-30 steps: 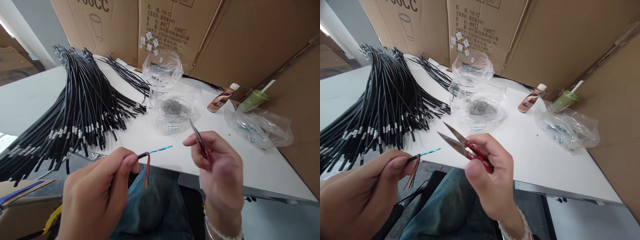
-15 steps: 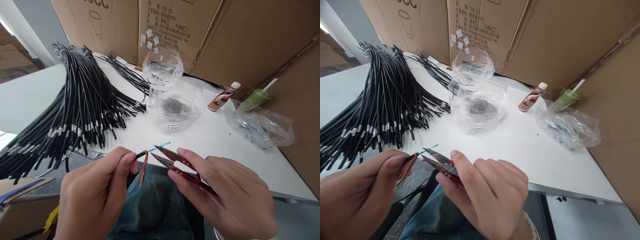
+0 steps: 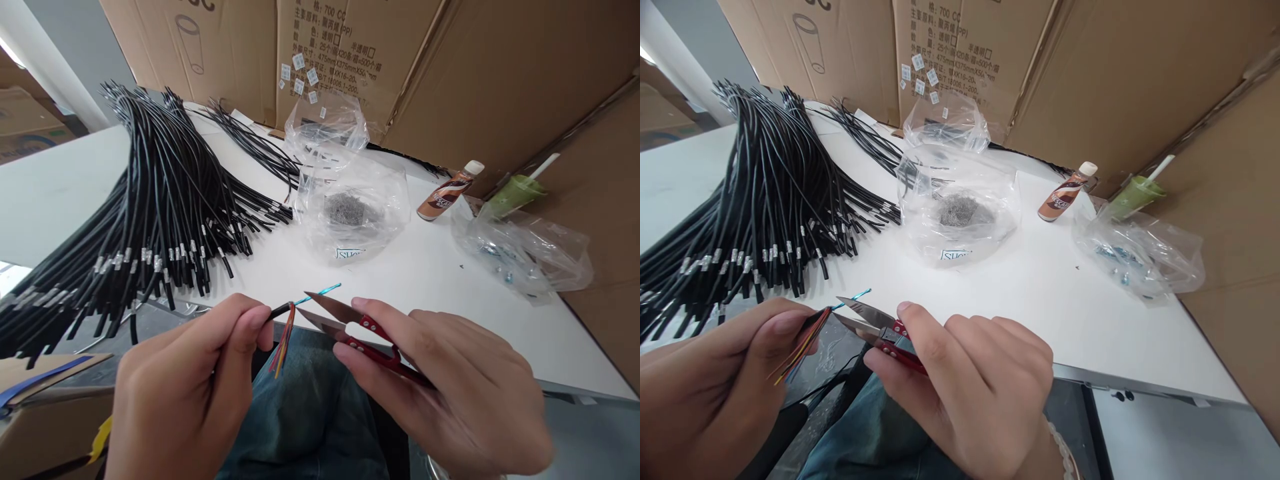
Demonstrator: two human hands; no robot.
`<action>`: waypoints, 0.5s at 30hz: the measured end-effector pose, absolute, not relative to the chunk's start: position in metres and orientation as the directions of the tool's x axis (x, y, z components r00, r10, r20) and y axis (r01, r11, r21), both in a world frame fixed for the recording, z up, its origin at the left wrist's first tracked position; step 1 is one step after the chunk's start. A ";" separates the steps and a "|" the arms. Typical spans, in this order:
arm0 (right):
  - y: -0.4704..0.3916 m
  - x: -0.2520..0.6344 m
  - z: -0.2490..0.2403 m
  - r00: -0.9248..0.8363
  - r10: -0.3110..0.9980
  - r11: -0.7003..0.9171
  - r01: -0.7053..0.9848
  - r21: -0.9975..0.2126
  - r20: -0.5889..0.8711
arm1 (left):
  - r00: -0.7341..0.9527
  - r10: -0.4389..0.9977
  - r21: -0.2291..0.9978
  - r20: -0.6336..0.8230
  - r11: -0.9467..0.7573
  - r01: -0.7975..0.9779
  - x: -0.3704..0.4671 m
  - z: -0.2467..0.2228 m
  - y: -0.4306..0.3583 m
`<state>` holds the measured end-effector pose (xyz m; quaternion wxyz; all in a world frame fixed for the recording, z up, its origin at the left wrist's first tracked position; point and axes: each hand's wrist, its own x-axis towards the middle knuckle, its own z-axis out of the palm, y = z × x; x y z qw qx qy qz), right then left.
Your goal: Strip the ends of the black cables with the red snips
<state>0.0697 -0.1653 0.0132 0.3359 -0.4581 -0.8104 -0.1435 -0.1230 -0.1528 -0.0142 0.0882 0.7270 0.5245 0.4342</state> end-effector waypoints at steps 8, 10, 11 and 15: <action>-0.163 0.065 0.013 -0.317 0.647 0.521 0.848 -0.098 0.693 | 0.088 0.830 0.557 0.550 -0.444 0.702 -0.123 -0.014 -0.151; -0.163 0.066 0.014 -0.326 0.652 0.525 0.845 -0.097 0.685 | 0.090 0.838 0.556 0.539 -0.434 0.709 -0.123 -0.014 -0.150; -0.163 0.067 0.014 -0.328 0.654 0.526 0.845 -0.098 0.682 | 0.088 0.839 0.553 0.537 -0.430 0.714 -0.123 -0.014 -0.151; -0.163 0.067 0.011 -0.307 0.661 0.513 0.851 -0.113 0.685 | 0.085 0.847 0.543 0.524 -0.409 0.733 -0.125 -0.015 -0.152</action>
